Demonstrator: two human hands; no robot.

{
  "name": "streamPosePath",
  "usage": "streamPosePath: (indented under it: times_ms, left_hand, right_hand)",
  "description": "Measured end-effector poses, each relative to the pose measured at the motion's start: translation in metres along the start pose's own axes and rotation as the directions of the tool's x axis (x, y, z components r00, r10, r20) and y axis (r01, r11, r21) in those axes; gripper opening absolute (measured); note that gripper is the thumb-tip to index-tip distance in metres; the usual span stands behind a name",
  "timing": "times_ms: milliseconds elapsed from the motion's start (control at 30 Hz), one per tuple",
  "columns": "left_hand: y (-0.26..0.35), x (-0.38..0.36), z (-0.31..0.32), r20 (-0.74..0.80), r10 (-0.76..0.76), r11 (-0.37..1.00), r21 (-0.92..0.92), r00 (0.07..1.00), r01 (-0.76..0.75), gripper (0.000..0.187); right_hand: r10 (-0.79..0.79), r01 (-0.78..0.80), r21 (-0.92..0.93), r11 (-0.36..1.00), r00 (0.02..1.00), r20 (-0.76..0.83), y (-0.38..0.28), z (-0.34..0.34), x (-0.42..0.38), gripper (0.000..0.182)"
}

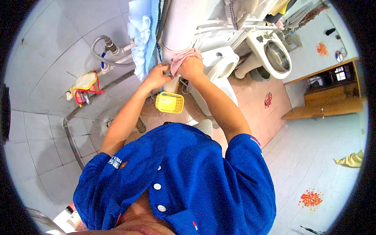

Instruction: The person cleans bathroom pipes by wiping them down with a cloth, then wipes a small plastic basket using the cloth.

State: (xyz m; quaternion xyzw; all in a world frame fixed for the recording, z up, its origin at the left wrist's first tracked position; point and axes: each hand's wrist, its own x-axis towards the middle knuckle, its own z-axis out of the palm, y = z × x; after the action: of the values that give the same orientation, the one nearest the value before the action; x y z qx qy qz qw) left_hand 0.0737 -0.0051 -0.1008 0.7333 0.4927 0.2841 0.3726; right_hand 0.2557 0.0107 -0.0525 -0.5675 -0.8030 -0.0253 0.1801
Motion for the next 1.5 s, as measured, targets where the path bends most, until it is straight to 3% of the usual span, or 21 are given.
streamPosePath:
  times_ms: [67,133,167,500,667,767,900,967,1000,1067,1167,1333,1400,1500]
  left_hand:
    - [0.001,0.002,0.001,-0.028,0.026,0.999,0.034,0.999,-0.025,0.041]
    - [0.0,0.003,-0.002,-0.005,0.072,0.997,0.017,0.997,-0.071,0.04]
    - [0.0,0.002,-0.002,-0.015,0.065,0.998,0.001,0.998,-0.065,0.037]
    - [-0.007,0.009,0.001,-0.019,0.091,0.996,-0.007,0.996,-0.091,0.031]
    - [-0.004,0.007,0.0,-0.004,0.073,0.996,-0.055,0.997,-0.073,0.033]
    - [0.003,0.002,-0.004,0.002,-0.001,1.0,-0.02,1.0,0.001,0.036]
    - [0.001,-0.002,-0.005,-0.014,0.04,0.994,-0.099,0.999,-0.041,0.042]
    - [-0.001,-0.004,-0.004,-0.017,0.054,0.993,-0.1,0.998,-0.056,0.044]
    - [-0.003,-0.004,-0.004,-0.018,0.076,0.992,-0.096,0.997,-0.077,0.046]
    - [-0.008,-0.004,0.001,-0.028,0.067,0.992,-0.108,0.997,-0.07,0.048]
    - [-0.001,-0.005,-0.002,-0.008,0.04,0.994,-0.105,0.999,-0.04,0.049]
    - [-0.003,-0.004,0.0,0.027,0.044,0.993,-0.107,0.999,-0.041,0.048]
    - [-0.001,-0.005,0.002,-0.042,0.043,0.998,-0.048,0.998,-0.045,0.046]
    - [-0.002,-0.005,0.008,-0.108,0.037,0.997,-0.061,0.993,-0.044,0.044]
  right_hand:
    - [-0.034,0.033,-0.021,0.999,0.999,-0.037,-0.003,-0.004,-0.001,0.027]
    - [0.054,-0.047,-0.085,0.995,0.996,0.076,-0.008,-0.009,0.0,0.028]
    - [0.11,-0.11,0.011,0.994,0.994,0.014,0.001,0.01,0.001,0.029]
    - [0.104,-0.098,-0.074,0.992,0.991,0.079,0.001,0.007,0.004,0.034]
    - [0.191,-0.193,0.017,0.981,0.976,0.102,-0.005,0.002,0.0,0.035]
    - [0.095,-0.093,-0.057,0.994,0.994,0.046,0.013,0.027,0.0,0.035]
    - [0.015,-0.016,-0.078,0.997,1.0,-0.014,0.009,0.018,0.001,0.038]
    - [0.188,-0.19,-0.007,0.982,0.967,0.174,0.007,0.015,0.0,0.039]
    - [0.179,-0.18,-0.007,0.984,0.967,0.181,0.006,0.015,0.0,0.039]
    - [0.077,-0.076,-0.062,0.995,0.997,0.013,0.004,0.012,-0.001,0.038]
    - [0.127,-0.119,-0.068,0.991,0.983,0.136,-0.001,0.004,0.001,0.036]
    - [0.107,-0.106,-0.015,0.994,0.989,0.102,-0.005,-0.004,-0.001,0.032]
    - [0.08,-0.08,0.001,0.997,0.995,0.057,-0.012,-0.011,-0.001,0.031]
    - [0.192,-0.194,-0.001,0.981,0.973,0.126,-0.011,-0.008,-0.002,0.031]
